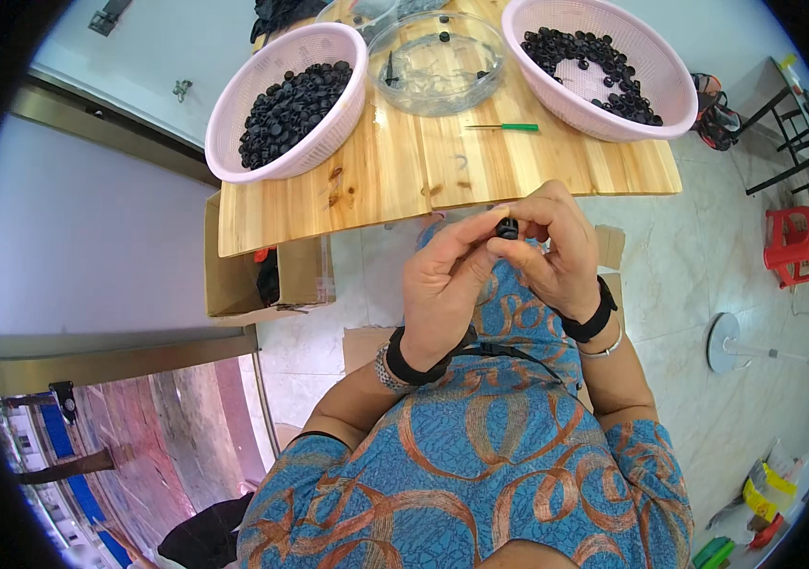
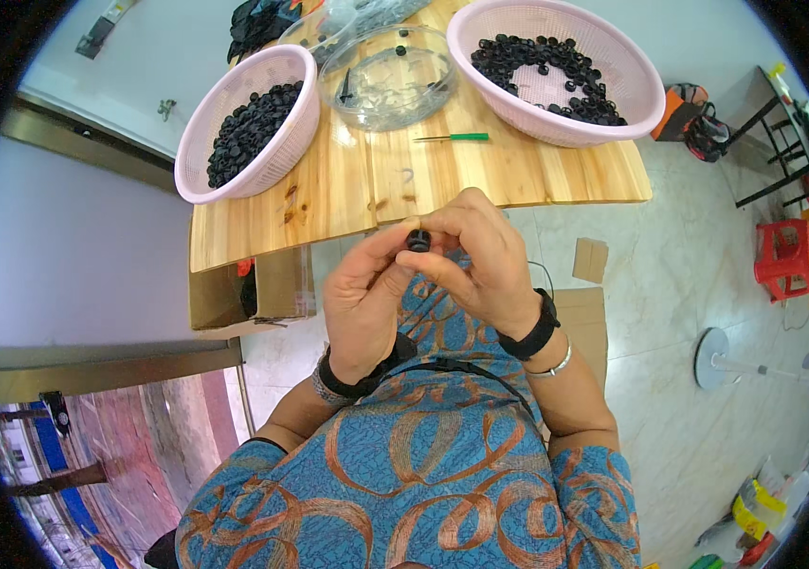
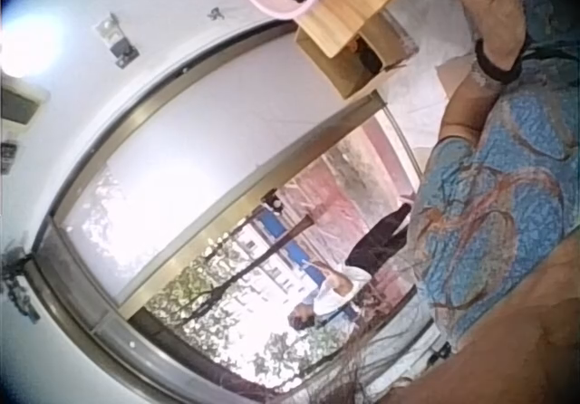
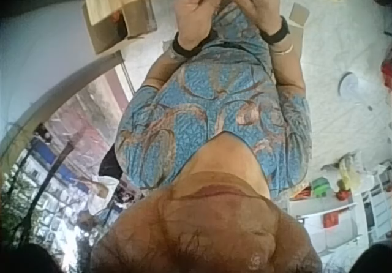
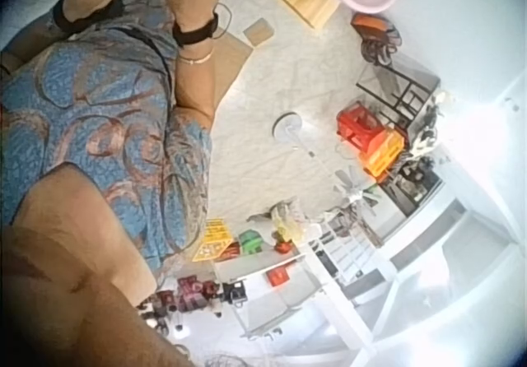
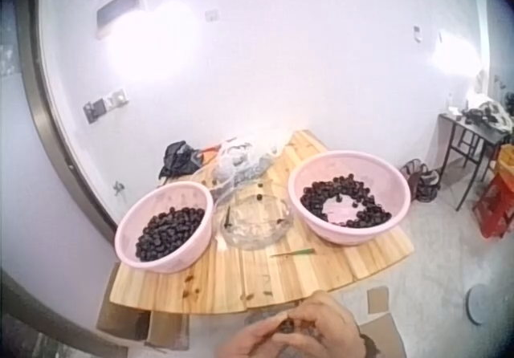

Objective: Assembling and sorting small black plastic shoe components at a workbench.

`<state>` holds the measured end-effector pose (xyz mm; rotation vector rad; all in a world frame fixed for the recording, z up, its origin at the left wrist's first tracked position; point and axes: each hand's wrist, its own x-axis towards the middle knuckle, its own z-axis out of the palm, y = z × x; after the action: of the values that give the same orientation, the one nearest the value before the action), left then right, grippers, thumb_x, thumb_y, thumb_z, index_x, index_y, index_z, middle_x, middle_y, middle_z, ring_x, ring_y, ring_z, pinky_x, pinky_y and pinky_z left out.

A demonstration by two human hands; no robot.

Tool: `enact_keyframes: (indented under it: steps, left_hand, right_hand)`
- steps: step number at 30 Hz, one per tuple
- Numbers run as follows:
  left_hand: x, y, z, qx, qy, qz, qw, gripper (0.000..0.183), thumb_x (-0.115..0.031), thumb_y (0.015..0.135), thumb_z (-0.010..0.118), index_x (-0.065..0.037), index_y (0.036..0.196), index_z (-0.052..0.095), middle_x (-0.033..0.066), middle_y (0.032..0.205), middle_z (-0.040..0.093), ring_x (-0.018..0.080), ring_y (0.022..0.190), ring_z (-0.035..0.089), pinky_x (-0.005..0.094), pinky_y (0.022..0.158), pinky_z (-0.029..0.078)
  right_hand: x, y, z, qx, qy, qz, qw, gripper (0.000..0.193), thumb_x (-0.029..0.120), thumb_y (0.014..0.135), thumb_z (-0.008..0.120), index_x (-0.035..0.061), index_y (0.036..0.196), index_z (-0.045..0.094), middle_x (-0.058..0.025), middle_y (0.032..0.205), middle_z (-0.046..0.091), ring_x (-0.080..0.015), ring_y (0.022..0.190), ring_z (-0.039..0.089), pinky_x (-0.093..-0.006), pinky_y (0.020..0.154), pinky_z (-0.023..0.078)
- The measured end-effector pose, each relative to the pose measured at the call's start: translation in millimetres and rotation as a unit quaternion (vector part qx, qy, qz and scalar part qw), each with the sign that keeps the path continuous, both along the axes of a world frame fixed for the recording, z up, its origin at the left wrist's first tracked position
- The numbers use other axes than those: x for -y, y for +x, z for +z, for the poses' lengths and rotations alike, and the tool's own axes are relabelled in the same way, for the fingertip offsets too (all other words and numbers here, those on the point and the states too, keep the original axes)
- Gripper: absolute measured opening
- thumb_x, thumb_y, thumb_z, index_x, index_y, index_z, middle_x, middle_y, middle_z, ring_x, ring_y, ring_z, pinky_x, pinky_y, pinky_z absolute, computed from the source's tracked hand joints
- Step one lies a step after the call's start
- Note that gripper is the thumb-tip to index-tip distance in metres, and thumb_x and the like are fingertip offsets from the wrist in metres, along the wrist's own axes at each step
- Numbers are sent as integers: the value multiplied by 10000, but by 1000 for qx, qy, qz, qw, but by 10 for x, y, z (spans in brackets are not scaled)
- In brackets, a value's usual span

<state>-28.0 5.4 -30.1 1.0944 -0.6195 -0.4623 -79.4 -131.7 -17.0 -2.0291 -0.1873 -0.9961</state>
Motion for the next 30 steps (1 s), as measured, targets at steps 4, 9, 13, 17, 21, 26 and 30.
enact_keyframes:
  steps: [4, 9, 13, 17, 21, 26, 30]
  left_hand:
    - [26, 1, -6, 21, 24, 0, 999, 284, 51, 869, 488, 21, 1149, 527, 75, 1066, 574, 110, 953, 545, 226, 838, 439]
    - [59, 63, 19, -77, 3, -41, 996, 281, 24, 877, 479, 31, 1158, 494, 141, 1094, 571, 175, 998, 557, 281, 862, 460]
    - [56, 190, 97, -240, -45, -122, 962, 270, -35, 896, 465, 29, 1157, 486, 155, 1104, 560, 208, 1020, 557, 307, 876, 471]
    - [49, 266, 167, -310, -58, -148, 938, 257, -56, 909, 457, 21, 1152, 488, 129, 1068, 574, 192, 979, 576, 299, 873, 476]
    - [35, 348, 122, -334, -79, -171, 923, 274, -107, 919, 444, 25, 1158, 468, 145, 1089, 552, 192, 1008, 560, 291, 890, 471]
    - [41, 387, 207, -335, -63, -178, 923, 298, -175, 946, 401, 21, 1164, 453, 121, 1060, 554, 156, 977, 561, 262, 863, 475]
    - [78, 394, 238, -334, -55, -176, 924, 326, -227, 961, 362, 14, 1163, 452, 96, 1032, 551, 145, 964, 553, 273, 863, 470]
  right_hand:
    - [28, -13, -54, -10, 13, 3, 1000, 302, 116, 693, 736, 28, 900, 535, -57, 681, 478, -164, 578, 472, -258, 486, 371]
    - [66, 41, -79, -29, 49, -4, 998, 306, 120, 673, 754, 23, 882, 553, -35, 682, 469, -122, 580, 459, -230, 495, 364]
    - [85, 83, -160, -67, 165, 36, 983, 288, 119, 672, 762, 14, 856, 568, 2, 706, 485, -58, 588, 439, -187, 500, 352]
    - [-5, 114, -102, -53, 249, 46, 966, 276, 114, 682, 760, 18, 854, 566, 19, 727, 498, -34, 594, 433, -165, 499, 350]
    - [-20, 161, -74, -72, 230, 35, 970, 307, 106, 670, 768, 25, 892, 572, 24, 724, 496, -33, 591, 435, -167, 496, 358]
    - [-11, 194, 19, -50, 145, -9, 988, 368, 106, 654, 769, 35, 964, 583, -7, 700, 500, -74, 589, 466, -191, 498, 381]
    - [43, 220, 60, -1, 54, -13, 998, 347, 95, 658, 751, 34, 971, 612, -50, 713, 515, -132, 605, 511, -224, 507, 414]
